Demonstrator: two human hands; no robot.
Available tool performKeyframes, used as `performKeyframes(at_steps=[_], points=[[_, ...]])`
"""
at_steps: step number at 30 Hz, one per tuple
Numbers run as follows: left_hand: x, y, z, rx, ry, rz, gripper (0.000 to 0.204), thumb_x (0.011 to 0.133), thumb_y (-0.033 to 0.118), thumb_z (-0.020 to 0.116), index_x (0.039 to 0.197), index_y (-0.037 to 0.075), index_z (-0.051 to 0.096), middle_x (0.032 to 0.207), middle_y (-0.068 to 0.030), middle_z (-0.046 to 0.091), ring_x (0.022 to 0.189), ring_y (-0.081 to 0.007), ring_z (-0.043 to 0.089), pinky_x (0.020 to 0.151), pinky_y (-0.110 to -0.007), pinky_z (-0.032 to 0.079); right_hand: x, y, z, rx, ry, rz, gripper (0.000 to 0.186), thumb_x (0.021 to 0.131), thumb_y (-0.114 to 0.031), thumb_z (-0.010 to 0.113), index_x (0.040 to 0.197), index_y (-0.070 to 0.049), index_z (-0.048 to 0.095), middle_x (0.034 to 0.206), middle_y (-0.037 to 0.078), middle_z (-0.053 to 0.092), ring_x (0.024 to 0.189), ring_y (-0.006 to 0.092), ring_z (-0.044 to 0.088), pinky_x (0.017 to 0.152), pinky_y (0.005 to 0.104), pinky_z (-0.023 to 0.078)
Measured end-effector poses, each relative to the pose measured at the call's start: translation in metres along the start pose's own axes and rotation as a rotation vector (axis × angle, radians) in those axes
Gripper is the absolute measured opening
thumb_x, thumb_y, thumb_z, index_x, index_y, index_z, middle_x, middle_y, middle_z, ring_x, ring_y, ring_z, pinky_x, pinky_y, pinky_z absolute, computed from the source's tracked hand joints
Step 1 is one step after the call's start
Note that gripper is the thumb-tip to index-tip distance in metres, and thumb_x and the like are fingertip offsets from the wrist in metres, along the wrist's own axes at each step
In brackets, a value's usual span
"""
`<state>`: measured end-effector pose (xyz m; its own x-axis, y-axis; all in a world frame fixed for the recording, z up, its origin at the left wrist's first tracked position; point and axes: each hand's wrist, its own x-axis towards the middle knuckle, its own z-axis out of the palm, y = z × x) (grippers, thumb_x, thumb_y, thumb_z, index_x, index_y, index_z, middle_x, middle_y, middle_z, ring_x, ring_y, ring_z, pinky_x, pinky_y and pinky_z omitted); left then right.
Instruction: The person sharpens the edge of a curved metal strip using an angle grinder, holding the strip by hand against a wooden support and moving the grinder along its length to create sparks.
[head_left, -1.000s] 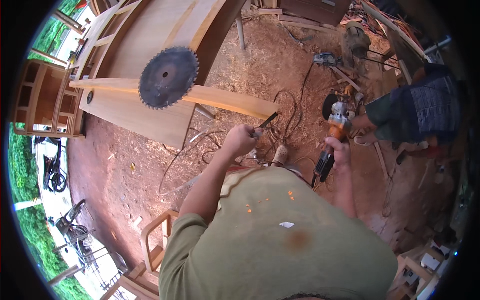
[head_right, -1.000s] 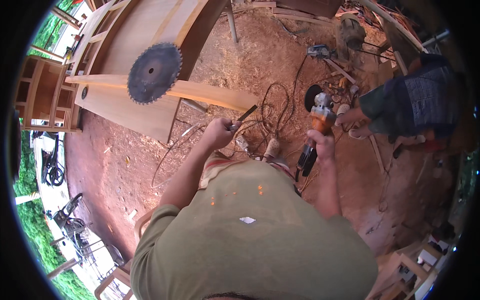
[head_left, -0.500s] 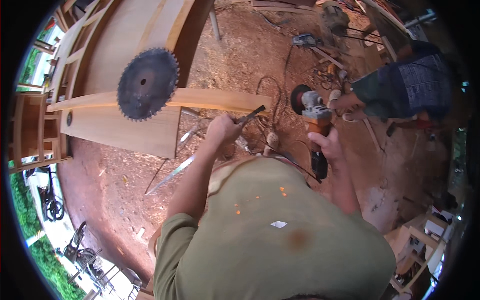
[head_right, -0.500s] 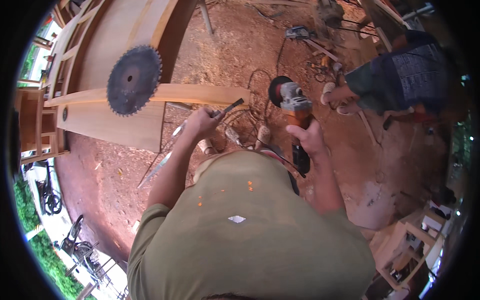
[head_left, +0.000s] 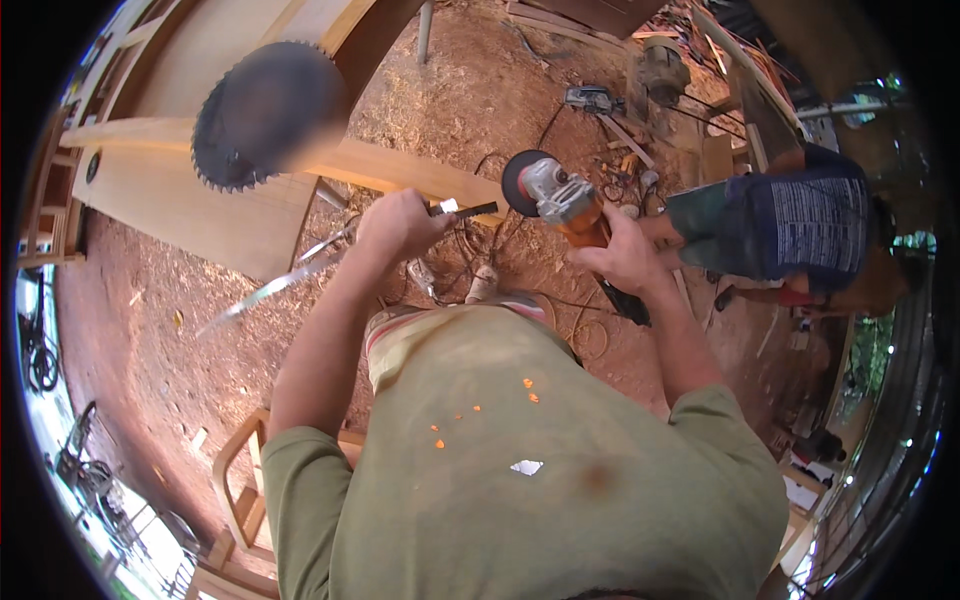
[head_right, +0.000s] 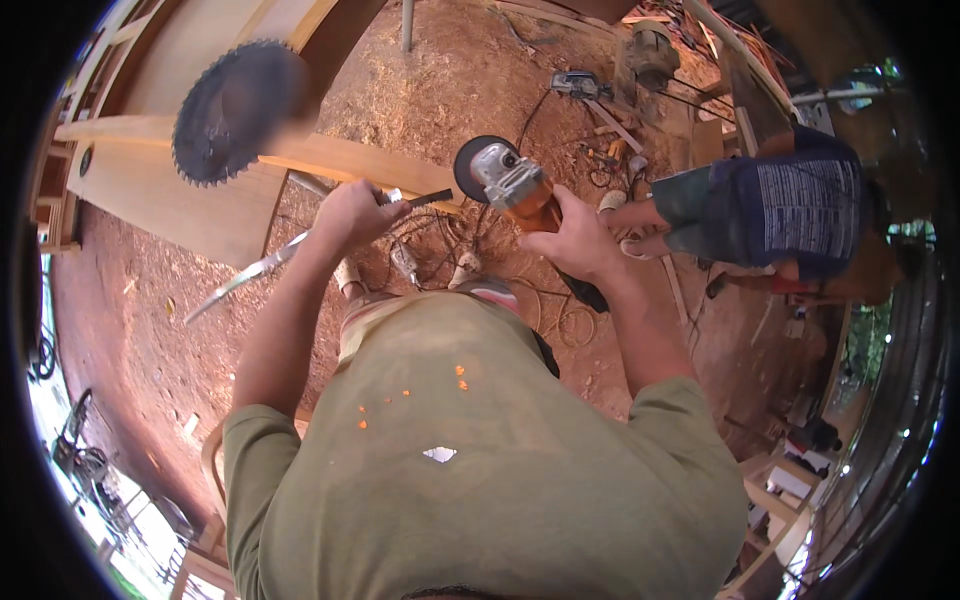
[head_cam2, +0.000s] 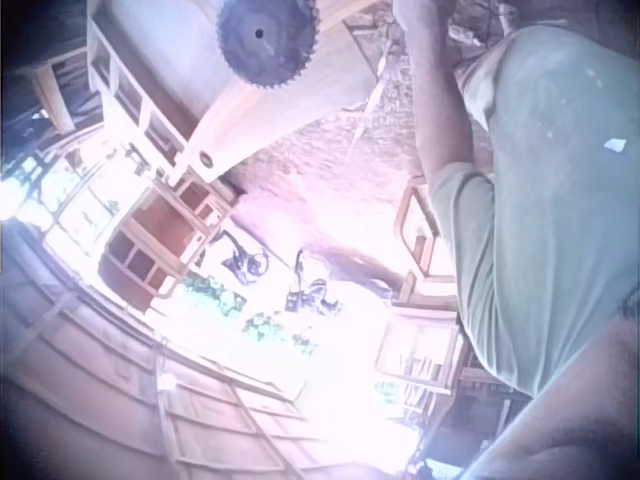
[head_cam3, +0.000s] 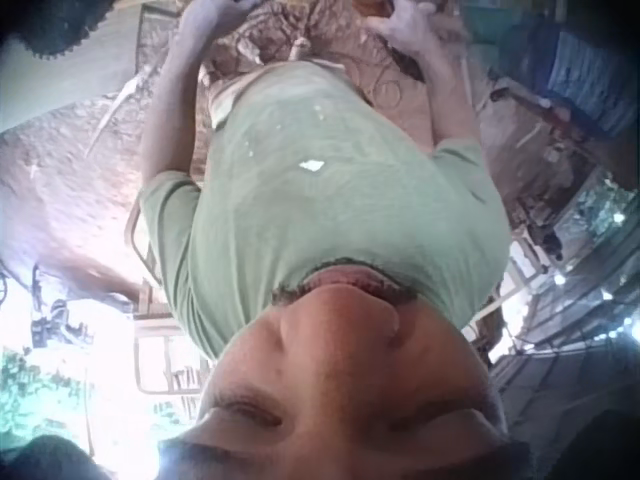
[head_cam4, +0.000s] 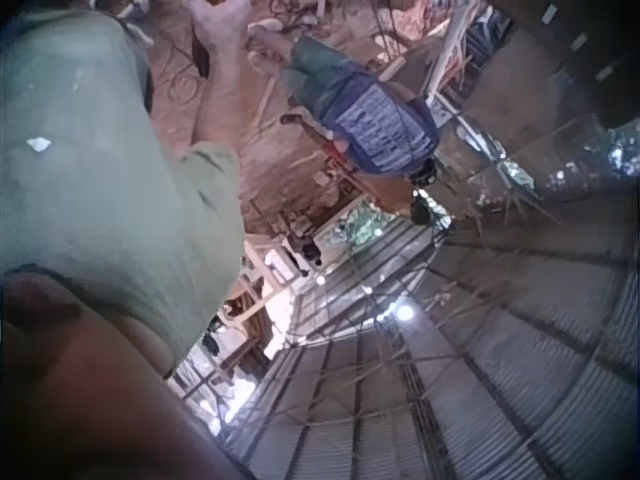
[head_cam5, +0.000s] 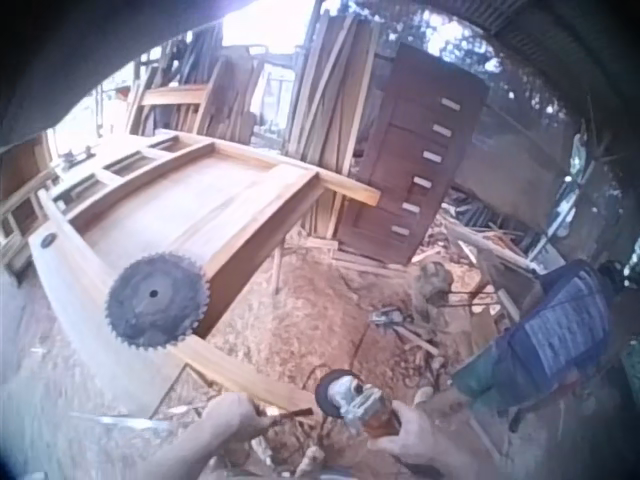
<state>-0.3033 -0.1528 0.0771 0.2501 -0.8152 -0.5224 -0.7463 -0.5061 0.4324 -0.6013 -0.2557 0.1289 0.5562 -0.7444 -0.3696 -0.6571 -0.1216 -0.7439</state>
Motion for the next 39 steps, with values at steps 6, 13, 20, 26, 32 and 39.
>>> performKeyframes(at_steps=[6, 13, 20, 26, 32, 39], points=[[0.006, 0.005, 0.0, 0.008, 0.027, 0.008, 0.051, 0.083, 0.051, 0.071, 0.097, 0.002, 0.076, 0.096, -0.0223, 0.073, 0.095, -0.0382, 0.07, 0.086, -0.047, 0.055, 0.028, 0.013, -0.014, -0.226, -0.068, -0.096, 0.053, 0.07, -0.026, 0.076, 0.111, 0.002, 0.059, 0.095, 0.016, 0.068, 0.09, 0.0244, 0.067, 0.081, 0.0372, 0.052], [0.013, 0.006, -0.003, 0.052, 0.025, 0.064, 0.053, 0.08, 0.051, 0.074, 0.092, 0.0, 0.074, 0.093, -0.0233, 0.072, 0.091, -0.0375, 0.071, 0.084, -0.046, 0.055, 0.029, -0.002, -0.016, -0.289, -0.082, -0.097, 0.051, 0.07, -0.029, 0.075, 0.106, 0.003, 0.058, 0.094, 0.019, 0.067, 0.088, 0.0297, 0.067, 0.081, 0.0395, 0.052], [0.02, 0.006, -0.005, 0.071, 0.005, 0.109, 0.054, 0.081, 0.051, 0.076, 0.097, -0.001, 0.075, 0.09, -0.0236, 0.072, 0.088, -0.0375, 0.071, 0.082, -0.046, 0.055, 0.029, -0.001, -0.015, -0.295, -0.075, -0.12, 0.053, 0.07, -0.029, 0.075, 0.108, 0.004, 0.058, 0.096, 0.022, 0.068, 0.092, 0.0328, 0.068, 0.083, 0.0406, 0.052], [0.025, 0.005, -0.008, 0.072, -0.02, 0.139, 0.054, 0.08, 0.051, 0.076, 0.098, -0.001, 0.075, 0.09, -0.0236, 0.072, 0.089, -0.0372, 0.071, 0.083, -0.046, 0.055, 0.031, 0.003, -0.013, -0.298, -0.064, -0.119, 0.054, 0.07, -0.027, 0.074, 0.111, 0.004, 0.058, 0.099, 0.023, 0.068, 0.095, 0.0352, 0.068, 0.085, 0.0414, 0.052], [0.027, 0.007, -0.013, 0.117, -0.056, 0.128, 0.047, 0.082, 0.047, 0.074, 0.098, 0.004, 0.076, 0.098, -0.0195, 0.074, 0.095, -0.0345, 0.071, 0.088, -0.044, 0.055, 0.026, -0.004, -0.013, -0.339, -0.066, -0.1, 0.056, 0.073, -0.022, 0.077, 0.121, 0.001, 0.057, 0.104, 0.018, 0.068, 0.097, 0.0283, 0.067, 0.088, 0.0374, 0.051], [0.026, 0.01, -0.014, 0.126, -0.049, 0.134, 0.047, 0.082, 0.047, 0.074, 0.098, 0.004, 0.076, 0.099, -0.0195, 0.074, 0.096, -0.0343, 0.071, 0.089, -0.044, 0.055, 0.025, -0.006, -0.014, -0.383, -0.05, -0.045, 0.054, 0.071, -0.023, 0.078, 0.116, 0.0, 0.058, 0.1, 0.019, 0.069, 0.093, 0.0311, 0.068, 0.086, 0.0386, 0.051]])
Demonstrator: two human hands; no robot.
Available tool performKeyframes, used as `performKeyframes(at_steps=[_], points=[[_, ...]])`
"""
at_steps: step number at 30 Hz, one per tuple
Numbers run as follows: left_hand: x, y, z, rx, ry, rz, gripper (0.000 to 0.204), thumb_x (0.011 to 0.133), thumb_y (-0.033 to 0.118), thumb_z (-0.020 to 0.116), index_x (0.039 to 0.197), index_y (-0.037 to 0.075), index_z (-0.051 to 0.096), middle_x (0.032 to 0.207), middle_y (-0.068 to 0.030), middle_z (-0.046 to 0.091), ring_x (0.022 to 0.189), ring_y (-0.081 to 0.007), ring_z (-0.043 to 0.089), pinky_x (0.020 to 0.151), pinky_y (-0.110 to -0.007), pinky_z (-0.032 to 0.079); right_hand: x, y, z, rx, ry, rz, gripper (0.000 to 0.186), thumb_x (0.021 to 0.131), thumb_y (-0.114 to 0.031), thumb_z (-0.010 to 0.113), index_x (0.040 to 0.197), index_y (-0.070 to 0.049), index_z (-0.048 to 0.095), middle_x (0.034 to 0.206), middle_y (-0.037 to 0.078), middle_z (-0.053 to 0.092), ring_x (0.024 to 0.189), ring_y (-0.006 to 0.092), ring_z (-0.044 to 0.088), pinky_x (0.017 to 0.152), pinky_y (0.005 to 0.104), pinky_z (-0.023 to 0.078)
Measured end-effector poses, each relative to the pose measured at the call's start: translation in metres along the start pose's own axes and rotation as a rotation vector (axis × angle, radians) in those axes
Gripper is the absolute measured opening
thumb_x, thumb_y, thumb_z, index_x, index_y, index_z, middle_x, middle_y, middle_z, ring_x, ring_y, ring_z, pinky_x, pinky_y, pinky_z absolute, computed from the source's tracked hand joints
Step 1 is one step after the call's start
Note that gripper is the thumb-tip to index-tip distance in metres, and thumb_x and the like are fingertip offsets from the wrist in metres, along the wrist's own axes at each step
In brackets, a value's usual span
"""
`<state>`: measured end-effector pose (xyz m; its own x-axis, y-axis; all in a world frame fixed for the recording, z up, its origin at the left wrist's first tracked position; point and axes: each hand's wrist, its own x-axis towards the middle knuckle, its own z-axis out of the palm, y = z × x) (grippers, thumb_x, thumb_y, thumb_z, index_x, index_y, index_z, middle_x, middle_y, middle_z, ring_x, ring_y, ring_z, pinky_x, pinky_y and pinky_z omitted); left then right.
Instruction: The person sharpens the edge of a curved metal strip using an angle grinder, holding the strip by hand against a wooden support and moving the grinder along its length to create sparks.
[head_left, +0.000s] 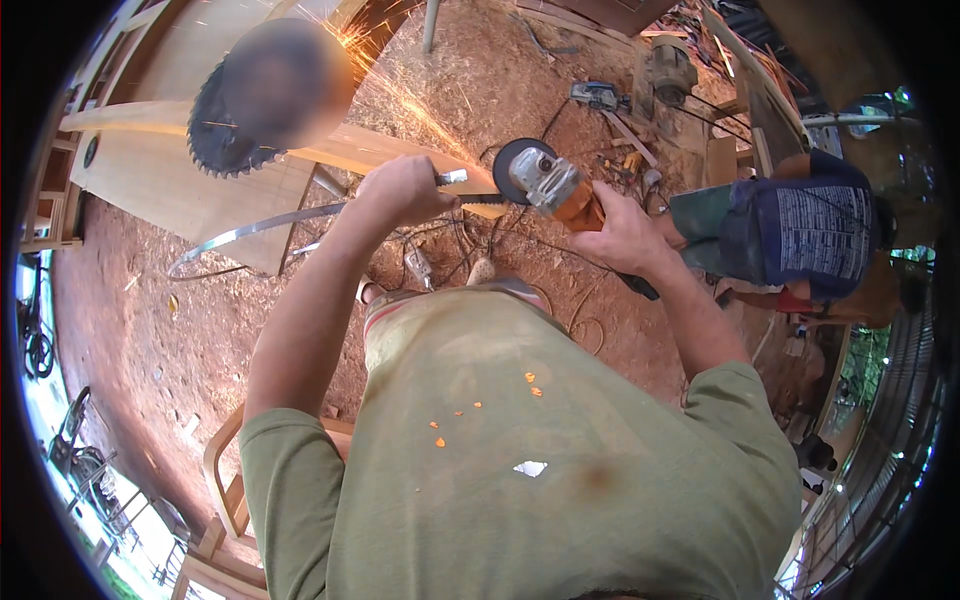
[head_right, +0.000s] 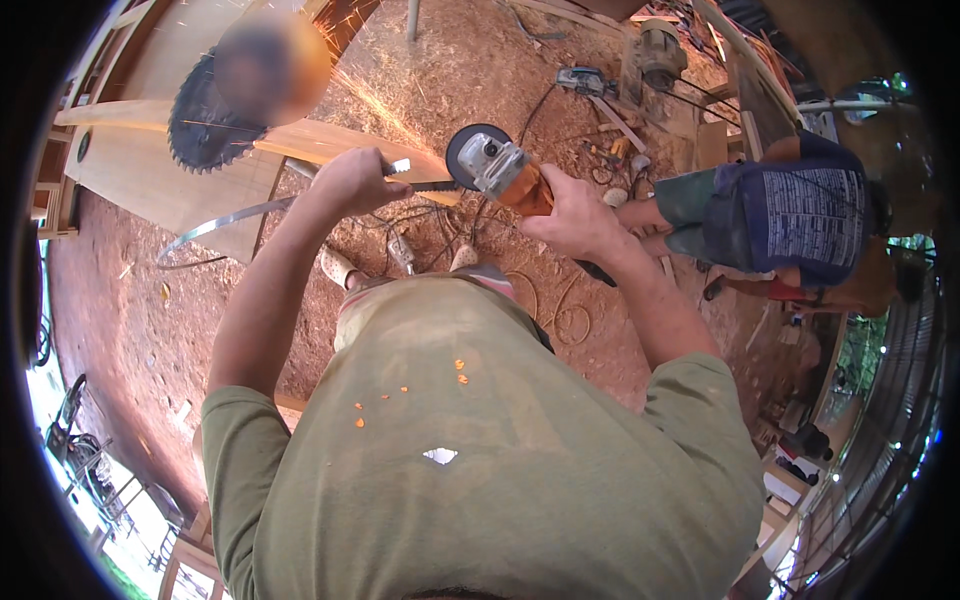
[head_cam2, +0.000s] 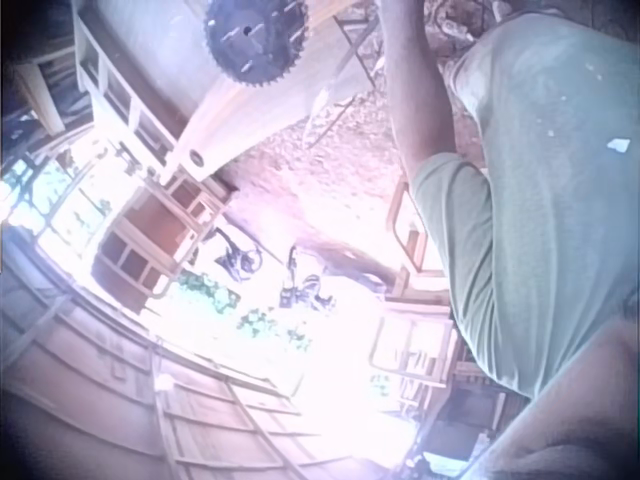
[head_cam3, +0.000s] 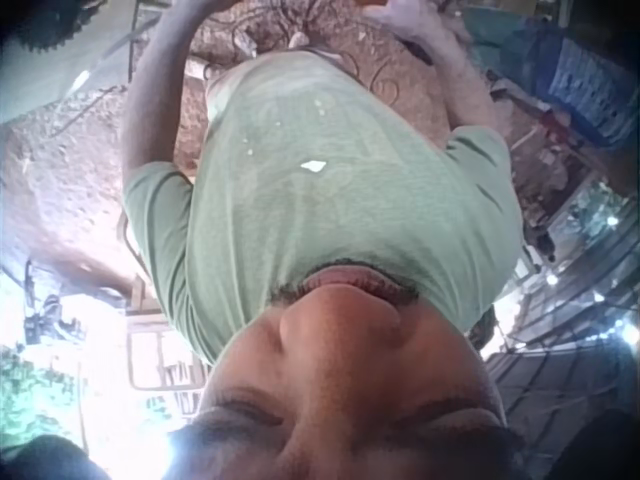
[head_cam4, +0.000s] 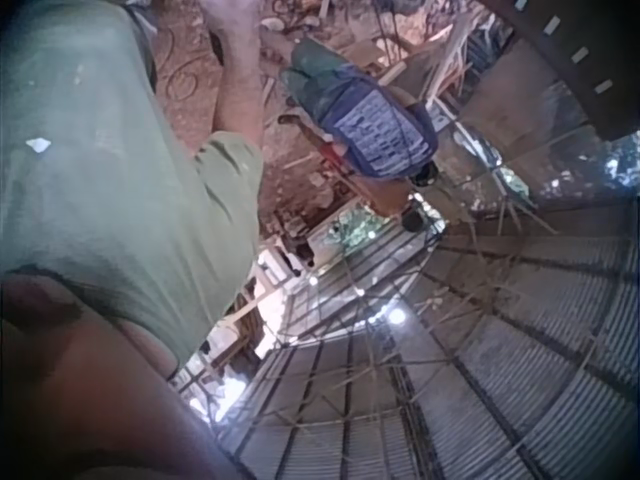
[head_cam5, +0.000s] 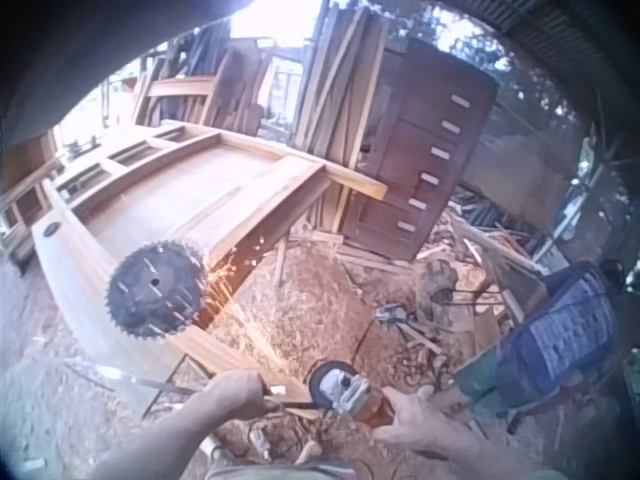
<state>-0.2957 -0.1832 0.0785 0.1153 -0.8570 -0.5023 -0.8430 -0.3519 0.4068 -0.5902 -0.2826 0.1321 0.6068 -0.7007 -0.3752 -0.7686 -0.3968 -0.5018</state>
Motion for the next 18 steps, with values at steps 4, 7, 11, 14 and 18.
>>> performKeyframes(at_steps=[4, 7, 11, 14, 18], points=[[0.0, -0.002, -0.002, 0.004, 0.012, -0.02, 0.05, 0.08, 0.049, 0.075, 0.099, 0.003, 0.076, 0.096, -0.0212, 0.073, 0.093, -0.035, 0.071, 0.086, -0.045, 0.055, -0.001, 0.002, -0.002, 0.003, -0.014, -0.016, 0.054, 0.071, -0.026, 0.076, 0.114, 0.0, 0.059, 0.099, 0.021, 0.069, 0.094, 0.0331, 0.068, 0.085, 0.0405, 0.052], [0.001, -0.002, -0.001, -0.003, 0.029, -0.029, 0.053, 0.078, 0.052, 0.077, 0.1, 0.003, 0.076, 0.093, -0.0227, 0.072, 0.091, -0.0355, 0.071, 0.084, -0.046, 0.054, -0.002, 0.007, 0.001, 0.056, 0.042, -0.005, 0.054, 0.07, -0.028, 0.075, 0.112, 0.001, 0.059, 0.1, 0.022, 0.069, 0.096, 0.0349, 0.068, 0.085, 0.0422, 0.052], [0.0, 0.0, -0.005, -0.006, 0.036, -0.021, 0.052, 0.078, 0.05, 0.078, 0.099, 0.003, 0.076, 0.09, -0.0221, 0.072, 0.089, -0.0355, 0.071, 0.082, -0.046, 0.055, -0.003, 0.02, 0.006, 0.211, 0.083, -0.058, 0.054, 0.072, -0.027, 0.076, 0.114, 0.002, 0.059, 0.101, 0.018, 0.069, 0.095, 0.0278, 0.069, 0.085, 0.0394, 0.052], [0.0, 0.001, -0.006, -0.011, 0.031, -0.013, 0.05, 0.078, 0.048, 0.078, 0.098, 0.002, 0.076, 0.088, -0.0218, 0.072, 0.087, -0.0356, 0.071, 0.081, -0.046, 0.055, -0.006, 0.014, 0.005, 0.205, 0.044, -0.047, 0.053, 0.072, -0.026, 0.076, 0.114, 0.002, 0.059, 0.102, 0.018, 0.069, 0.096, 0.0255, 0.068, 0.086, 0.0382, 0.052], [0.003, 0.0, -0.004, -0.011, 0.044, 0.011, 0.049, 0.078, 0.046, 0.079, 0.097, 0.001, 0.075, 0.088, -0.0219, 0.072, 0.086, -0.0356, 0.071, 0.081, -0.045, 0.055, -0.007, 0.011, 0.003, 0.171, 0.016, -0.035, 0.053, 0.072, -0.025, 0.075, 0.114, 0.003, 0.059, 0.102, 0.019, 0.069, 0.095, 0.0267, 0.068, 0.086, 0.0382, 0.052]])
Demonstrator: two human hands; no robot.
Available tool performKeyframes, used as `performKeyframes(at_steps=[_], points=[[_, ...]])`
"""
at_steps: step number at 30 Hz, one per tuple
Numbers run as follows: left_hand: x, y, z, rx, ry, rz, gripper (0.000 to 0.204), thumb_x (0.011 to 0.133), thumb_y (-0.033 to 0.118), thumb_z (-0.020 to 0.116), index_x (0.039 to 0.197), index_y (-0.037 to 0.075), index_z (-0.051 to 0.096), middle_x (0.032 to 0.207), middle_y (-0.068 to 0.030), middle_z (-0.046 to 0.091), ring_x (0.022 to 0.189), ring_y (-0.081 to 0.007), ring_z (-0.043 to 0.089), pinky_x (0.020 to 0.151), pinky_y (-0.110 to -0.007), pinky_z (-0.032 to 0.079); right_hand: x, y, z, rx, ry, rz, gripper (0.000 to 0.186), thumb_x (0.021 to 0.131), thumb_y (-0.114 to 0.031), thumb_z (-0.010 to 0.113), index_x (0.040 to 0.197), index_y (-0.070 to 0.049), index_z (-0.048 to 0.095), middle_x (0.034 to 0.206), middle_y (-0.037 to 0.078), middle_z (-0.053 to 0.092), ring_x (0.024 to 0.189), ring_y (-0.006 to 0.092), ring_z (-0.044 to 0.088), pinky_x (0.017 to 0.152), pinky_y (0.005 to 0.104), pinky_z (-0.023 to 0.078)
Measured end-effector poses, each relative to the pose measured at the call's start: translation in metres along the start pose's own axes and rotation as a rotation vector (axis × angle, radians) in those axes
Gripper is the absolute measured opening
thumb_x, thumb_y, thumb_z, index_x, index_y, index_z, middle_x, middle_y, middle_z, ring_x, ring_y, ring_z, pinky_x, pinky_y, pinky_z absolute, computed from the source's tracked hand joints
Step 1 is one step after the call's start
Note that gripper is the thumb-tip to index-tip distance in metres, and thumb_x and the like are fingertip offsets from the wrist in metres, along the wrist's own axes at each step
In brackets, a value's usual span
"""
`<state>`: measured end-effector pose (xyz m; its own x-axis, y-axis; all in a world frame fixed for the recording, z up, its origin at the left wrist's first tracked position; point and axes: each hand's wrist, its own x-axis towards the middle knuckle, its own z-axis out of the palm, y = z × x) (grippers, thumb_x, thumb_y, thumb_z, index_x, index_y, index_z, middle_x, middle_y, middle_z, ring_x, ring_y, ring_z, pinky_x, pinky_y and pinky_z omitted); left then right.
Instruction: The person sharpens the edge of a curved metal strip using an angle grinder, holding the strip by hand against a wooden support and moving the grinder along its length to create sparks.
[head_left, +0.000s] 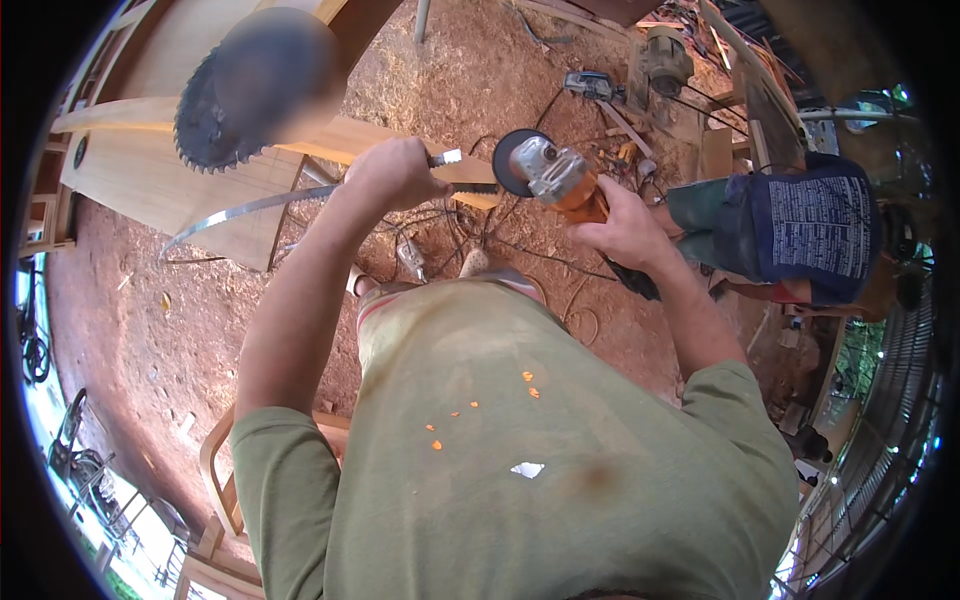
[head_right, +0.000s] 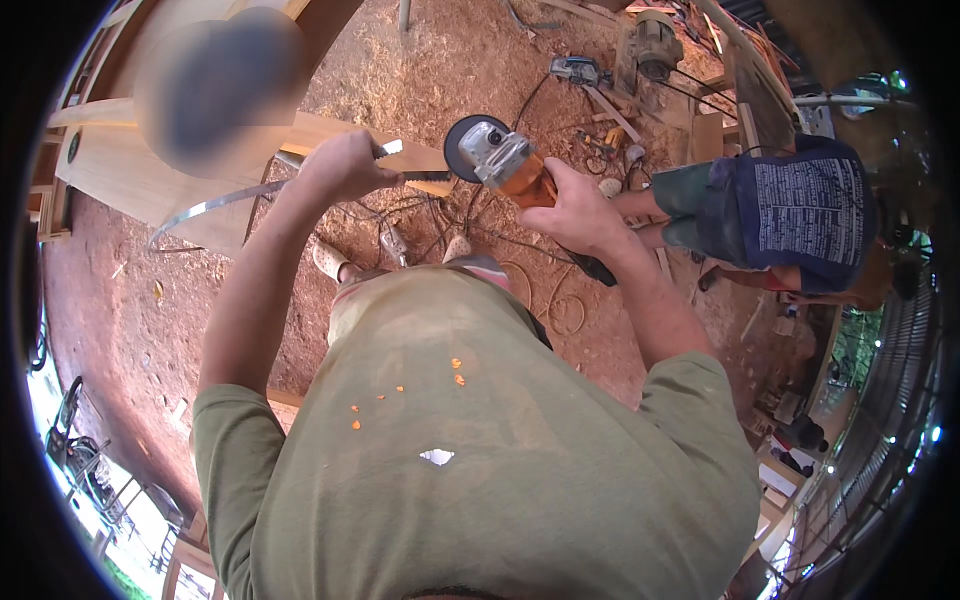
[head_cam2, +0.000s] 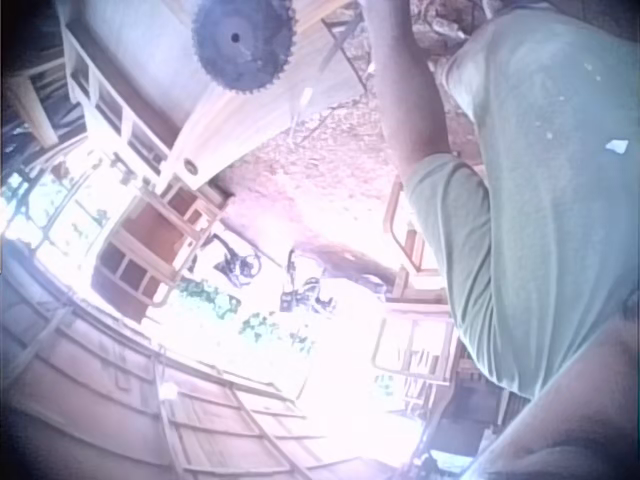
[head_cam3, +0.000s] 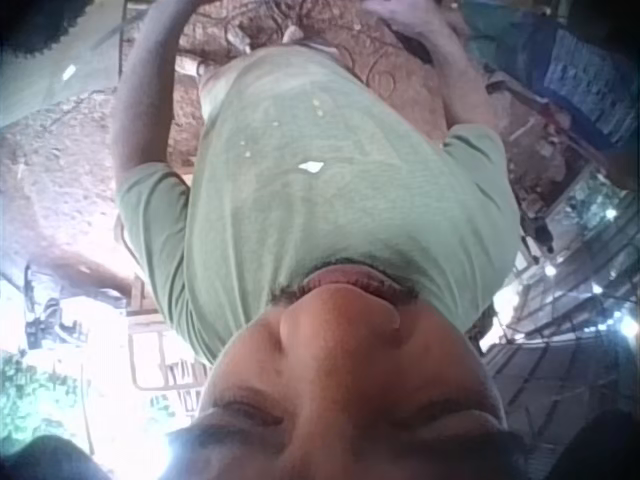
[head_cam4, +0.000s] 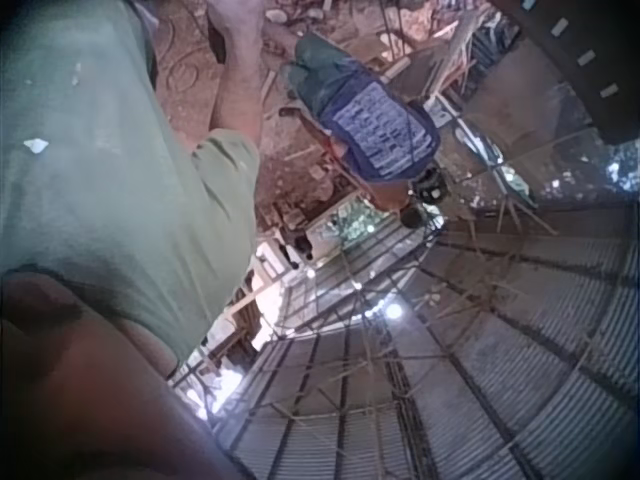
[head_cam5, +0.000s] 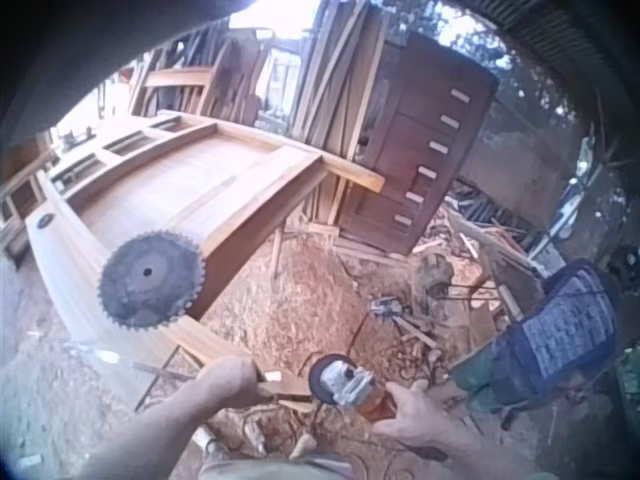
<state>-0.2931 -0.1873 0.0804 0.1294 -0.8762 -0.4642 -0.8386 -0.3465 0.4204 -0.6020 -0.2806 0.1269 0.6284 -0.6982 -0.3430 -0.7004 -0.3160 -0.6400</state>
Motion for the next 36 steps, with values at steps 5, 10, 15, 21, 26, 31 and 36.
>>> performKeyframes(at_steps=[5, 10, 15, 21, 26, 31, 36], points=[[0.002, 0.0, 0.0, -0.015, -0.006, 0.012, 0.048, 0.078, 0.044, 0.078, 0.097, 0.0, 0.075, 0.087, -0.0225, 0.072, 0.084, -0.0358, 0.071, 0.081, -0.045, 0.055, 0.001, -0.002, 0.001, -0.014, -0.011, -0.025, 0.054, 0.072, -0.025, 0.074, 0.115, 0.004, 0.058, 0.1, 0.02, 0.068, 0.095, 0.03, 0.068, 0.086, 0.0391, 0.052], [-0.001, 0.001, -0.002, -0.03, 0.006, 0.03, 0.048, 0.078, 0.044, 0.078, 0.097, 0.0, 0.076, 0.085, -0.0224, 0.072, 0.083, -0.0357, 0.071, 0.08, -0.045, 0.055, 0.001, -0.006, 0.001, -0.09, -0.038, -0.018, 0.055, 0.071, -0.027, 0.074, 0.113, 0.004, 0.058, 0.099, 0.022, 0.068, 0.095, 0.034, 0.068, 0.085, 0.0414, 0.052], [0.0, 0.002, -0.001, -0.023, 0.002, 0.035, 0.049, 0.079, 0.044, 0.078, 0.096, -0.001, 0.076, 0.086, -0.0224, 0.072, 0.083, -0.0356, 0.071, 0.081, -0.045, 0.055, 0.002, -0.002, 0.001, -0.105, 0.0, -0.013, 0.054, 0.07, -0.029, 0.073, 0.111, 0.003, 0.058, 0.098, 0.024, 0.068, 0.096, 0.037, 0.068, 0.084, 0.0436, 0.052], [0.001, -0.003, 0.004, -0.014, 0.042, 0.037, 0.049, 0.078, 0.045, 0.079, 0.096, -0.001, 0.075, 0.086, -0.023, 0.072, 0.083, -0.0361, 0.071, 0.08, -0.045, 0.055, 0.002, -0.005, 0.001, -0.157, -0.064, 0.032, 0.054, 0.071, -0.029, 0.073, 0.112, 0.003, 0.058, 0.1, 0.025, 0.068, 0.096, 0.0402, 0.067, 0.085, 0.0446, 0.052], [-0.001, -0.011, 0.014, -0.062, 0.136, 0.082, 0.051, 0.079, 0.047, 0.08, 0.077, -0.003, 0.071, 0.074, -0.0222, 0.069, 0.073, -0.0364, 0.069, 0.072, -0.046, 0.053, 0.0, 0.002, 0.007, 0.003, 0.072, -0.001, 0.052, 0.072, -0.024, 0.075, 0.113, 0.004, 0.058, 0.098, 0.017, 0.069, 0.089, 0.0259, 0.068, 0.081, 0.0383, 0.053], [-0.017, -0.021, 0.052, -0.207, 0.189, 0.074, 0.054, 0.086, 0.045, 0.077, 0.063, -0.002, 0.063, 0.058, -0.0204, 0.06, 0.052, -0.0347, 0.06, 0.056, -0.046, 0.048, -0.014, 0.024, 0.021, 0.424, 0.137, 0.164, 0.05, 0.074, -0.021, 0.077, 0.114, 0.002, 0.058, 0.099, 0.008, 0.065, 0.087, 0.016, 0.063, 0.079, 0.0326, 0.052], [-0.033, -0.023, 0.096, -0.19, 0.339, 0.166, 0.05, 0.092, 0.038, 0.071, 0.061, -0.001, 0.062, 0.057, -0.0177, 0.059, 0.053, -0.0351, 0.06, 0.054, -0.047, 0.048, -0.037, 0.044, 0.029, 0.477, 0.241, 0.215, 0.054, 0.075, -0.021, 0.079, 0.119, 0.003, 0.057, 0.104, 0.007, 0.064, 0.091, 0.0155, 0.062, 0.082, 0.0306, 0.051]])
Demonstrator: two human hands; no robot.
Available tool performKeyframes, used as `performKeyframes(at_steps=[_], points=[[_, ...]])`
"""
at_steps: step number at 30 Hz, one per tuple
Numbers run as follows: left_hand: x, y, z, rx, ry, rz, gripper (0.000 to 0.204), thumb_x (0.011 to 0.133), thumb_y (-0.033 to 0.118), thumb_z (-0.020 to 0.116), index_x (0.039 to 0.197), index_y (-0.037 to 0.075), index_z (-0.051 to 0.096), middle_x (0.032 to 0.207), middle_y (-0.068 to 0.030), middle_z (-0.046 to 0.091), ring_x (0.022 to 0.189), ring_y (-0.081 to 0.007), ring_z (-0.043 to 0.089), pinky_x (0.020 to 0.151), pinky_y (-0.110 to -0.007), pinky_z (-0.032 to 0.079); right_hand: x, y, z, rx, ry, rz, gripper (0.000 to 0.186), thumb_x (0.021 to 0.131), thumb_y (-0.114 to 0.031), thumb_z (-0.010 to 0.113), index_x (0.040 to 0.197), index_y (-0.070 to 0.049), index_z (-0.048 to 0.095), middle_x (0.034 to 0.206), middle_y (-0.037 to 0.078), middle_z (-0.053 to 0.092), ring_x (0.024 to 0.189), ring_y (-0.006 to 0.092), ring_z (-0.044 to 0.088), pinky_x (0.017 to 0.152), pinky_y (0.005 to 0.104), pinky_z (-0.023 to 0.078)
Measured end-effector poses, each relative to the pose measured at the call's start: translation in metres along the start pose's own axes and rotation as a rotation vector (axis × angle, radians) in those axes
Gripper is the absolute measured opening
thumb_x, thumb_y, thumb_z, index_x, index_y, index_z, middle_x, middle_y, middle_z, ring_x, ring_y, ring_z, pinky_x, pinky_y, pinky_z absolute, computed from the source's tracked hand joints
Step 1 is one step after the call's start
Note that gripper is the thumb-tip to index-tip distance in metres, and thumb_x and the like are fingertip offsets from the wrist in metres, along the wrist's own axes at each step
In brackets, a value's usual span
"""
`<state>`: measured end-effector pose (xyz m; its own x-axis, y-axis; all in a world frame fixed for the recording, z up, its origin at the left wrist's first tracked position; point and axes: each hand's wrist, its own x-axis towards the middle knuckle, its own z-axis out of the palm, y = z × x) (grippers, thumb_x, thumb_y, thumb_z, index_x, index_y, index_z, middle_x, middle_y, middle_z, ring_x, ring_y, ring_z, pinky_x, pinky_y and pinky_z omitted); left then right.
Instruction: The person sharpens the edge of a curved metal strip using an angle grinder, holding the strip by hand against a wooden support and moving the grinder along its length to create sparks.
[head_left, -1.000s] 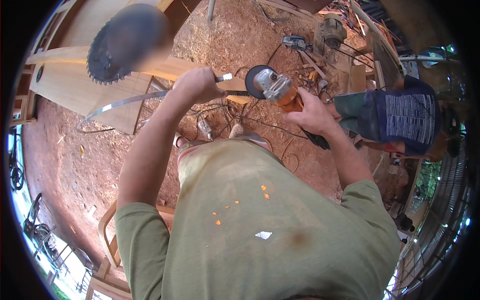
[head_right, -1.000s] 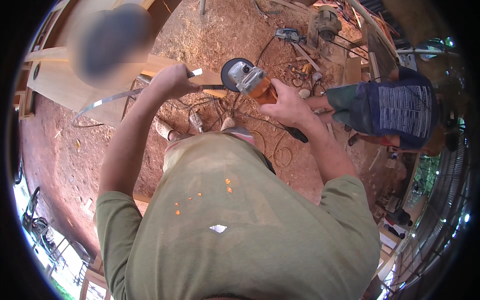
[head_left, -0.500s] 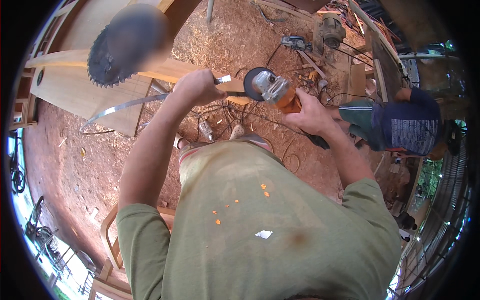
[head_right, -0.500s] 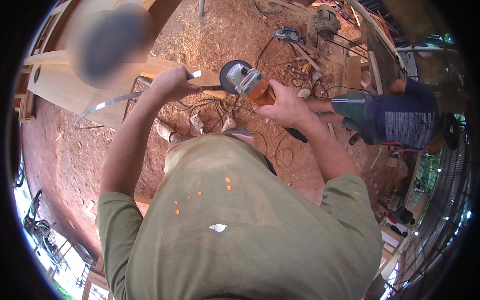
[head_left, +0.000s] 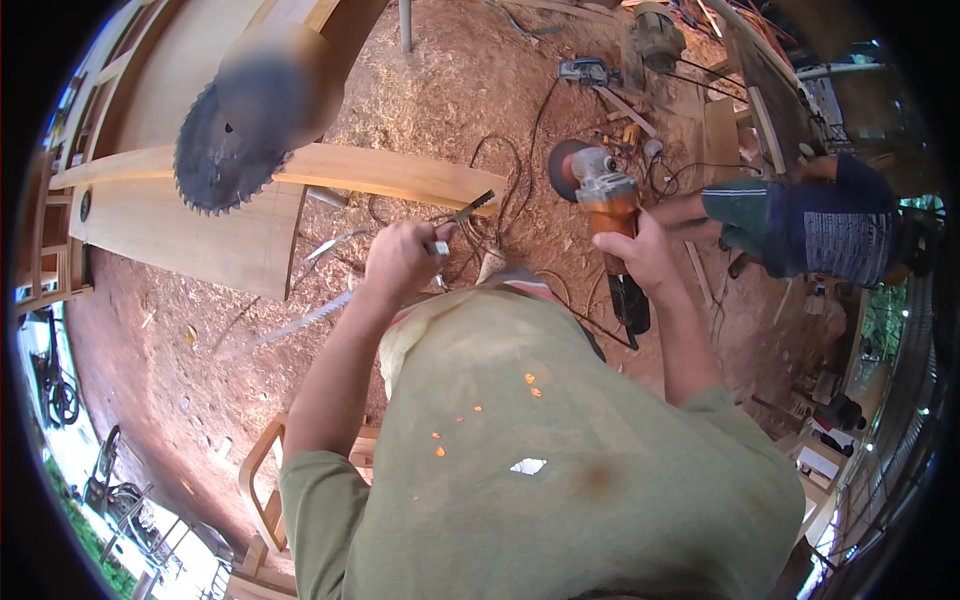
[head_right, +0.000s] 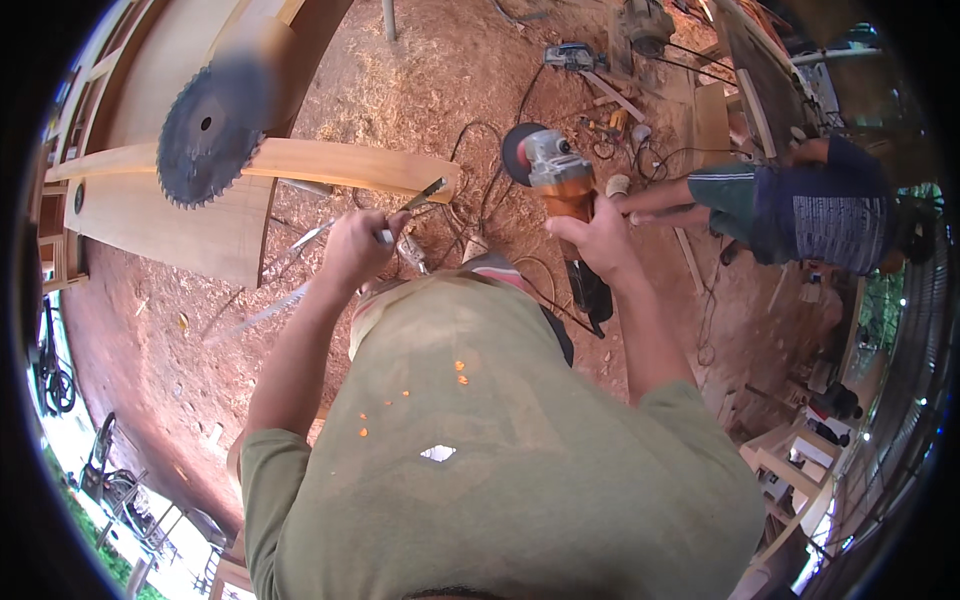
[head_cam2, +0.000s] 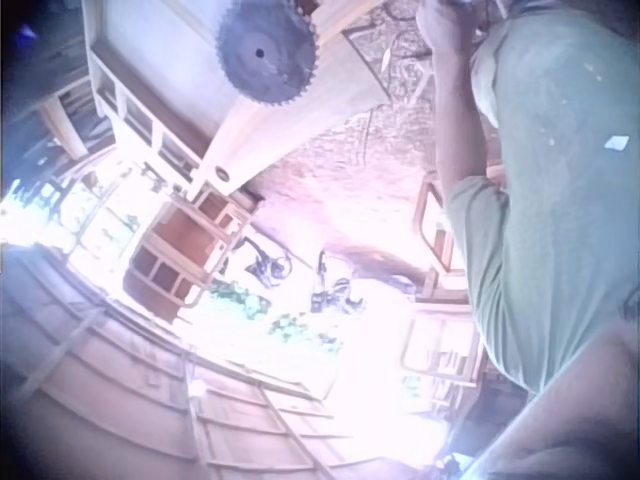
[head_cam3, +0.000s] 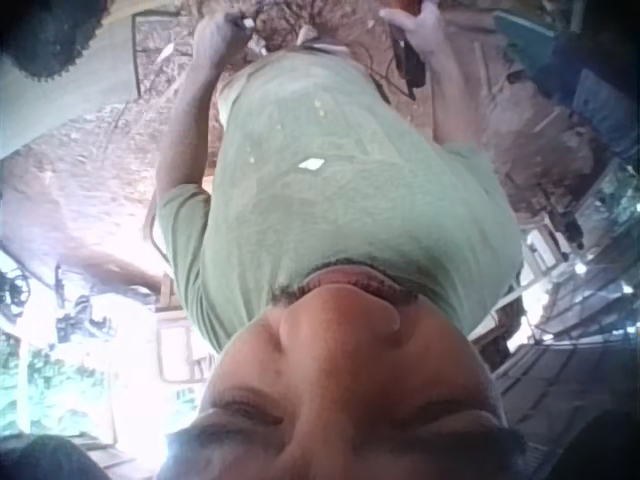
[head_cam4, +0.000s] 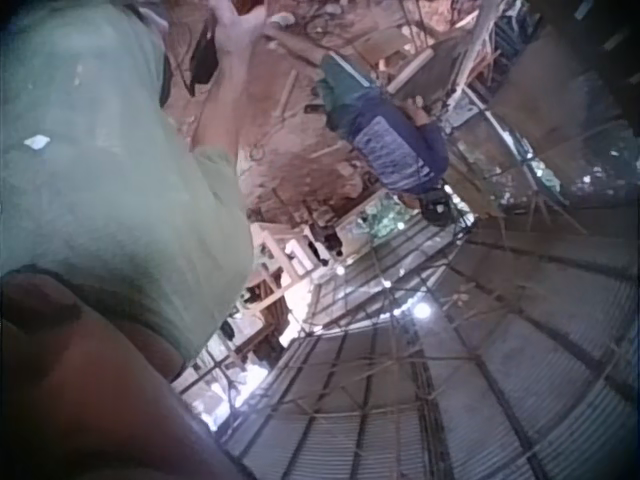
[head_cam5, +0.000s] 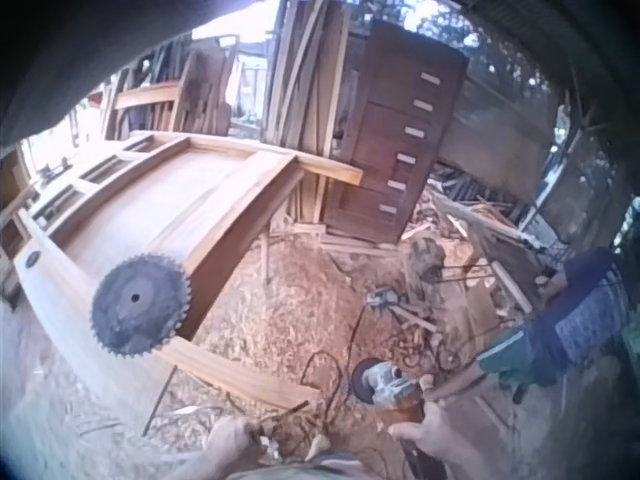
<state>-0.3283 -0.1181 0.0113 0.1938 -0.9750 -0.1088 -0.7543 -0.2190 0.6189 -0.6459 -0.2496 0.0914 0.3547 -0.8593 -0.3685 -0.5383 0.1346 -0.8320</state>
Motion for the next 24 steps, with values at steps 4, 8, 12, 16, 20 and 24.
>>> performKeyframes(at_steps=[4, 8, 12, 16, 20, 24], points=[[-0.011, -0.002, 0.029, 0.019, 0.153, 0.154, 0.044, 0.096, 0.026, 0.063, 0.058, 0.004, 0.061, 0.062, -0.0139, 0.062, 0.057, -0.0347, 0.063, 0.056, -0.047, 0.052, -0.018, 0.012, 0.001, 0.114, 0.041, 0.063, 0.055, 0.075, -0.021, 0.078, 0.12, 0.004, 0.057, 0.105, 0.007, 0.063, 0.093, 0.0151, 0.061, 0.084, 0.0311, 0.05], [-0.015, -0.002, 0.053, -0.008, 0.187, 0.248, 0.041, 0.098, 0.019, 0.059, 0.06, 0.005, 0.059, 0.061, -0.0118, 0.059, 0.057, -0.0326, 0.062, 0.055, -0.046, 0.05, -0.03, 0.029, 0.001, 0.153, 0.093, 0.113, 0.055, 0.075, -0.021, 0.078, 0.119, 0.004, 0.057, 0.103, 0.007, 0.063, 0.09, 0.0143, 0.061, 0.08, 0.0309, 0.051], [-0.01, 0.001, 0.051, -0.073, 0.297, 0.238, 0.041, 0.097, 0.017, 0.06, 0.058, 0.005, 0.053, 0.06, -0.0109, 0.058, 0.057, -0.0324, 0.06, 0.053, -0.046, 0.048, -0.039, 0.025, -0.001, 0.093, 0.093, 0.191, 0.055, 0.075, -0.022, 0.078, 0.119, 0.004, 0.056, 0.101, 0.007, 0.063, 0.086, 0.0136, 0.061, 0.076, 0.0302, 0.051], [-0.005, -0.007, 0.049, -0.151, 0.322, 0.236, 0.045, 0.098, 0.017, 0.061, 0.056, 0.004, 0.049, 0.058, -0.013, 0.055, 0.051, -0.0344, 0.054, 0.05, -0.047, 0.043, -0.039, 0.021, 0.006, 0.125, 0.086, 0.157, 0.053, 0.076, -0.021, 0.078, 0.118, 0.004, 0.057, 0.099, 0.006, 0.064, 0.084, 0.0131, 0.061, 0.074, 0.0296, 0.051], [-0.004, -0.003, 0.029, -0.202, 0.223, 0.161, 0.049, 0.099, 0.021, 0.061, 0.056, 0.003, 0.048, 0.054, -0.0154, 0.05, 0.048, -0.0352, 0.05, 0.049, -0.047, 0.039, -0.042, 0.014, 0.014, 0.139, 0.121, 0.112, 0.051, 0.077, -0.02, 0.078, 0.118, 0.003, 0.057, 0.101, 0.006, 0.064, 0.085, 0.0132, 0.061, 0.075, 0.0294, 0.052], [-0.01, 0.007, -0.007, -0.238, 0.201, 0.109, 0.052, 0.1, 0.024, 0.062, 0.055, 0.002, 0.048, 0.051, -0.0156, 0.046, 0.046, -0.0338, 0.047, 0.047, -0.044, 0.036, -0.045, 0.012, 0.013, 0.175, 0.11, 0.139, 0.052, 0.077, -0.02, 0.078, 0.118, 0.004, 0.057, 0.102, 0.006, 0.064, 0.087, 0.0133, 0.061, 0.077, 0.0294, 0.052]])
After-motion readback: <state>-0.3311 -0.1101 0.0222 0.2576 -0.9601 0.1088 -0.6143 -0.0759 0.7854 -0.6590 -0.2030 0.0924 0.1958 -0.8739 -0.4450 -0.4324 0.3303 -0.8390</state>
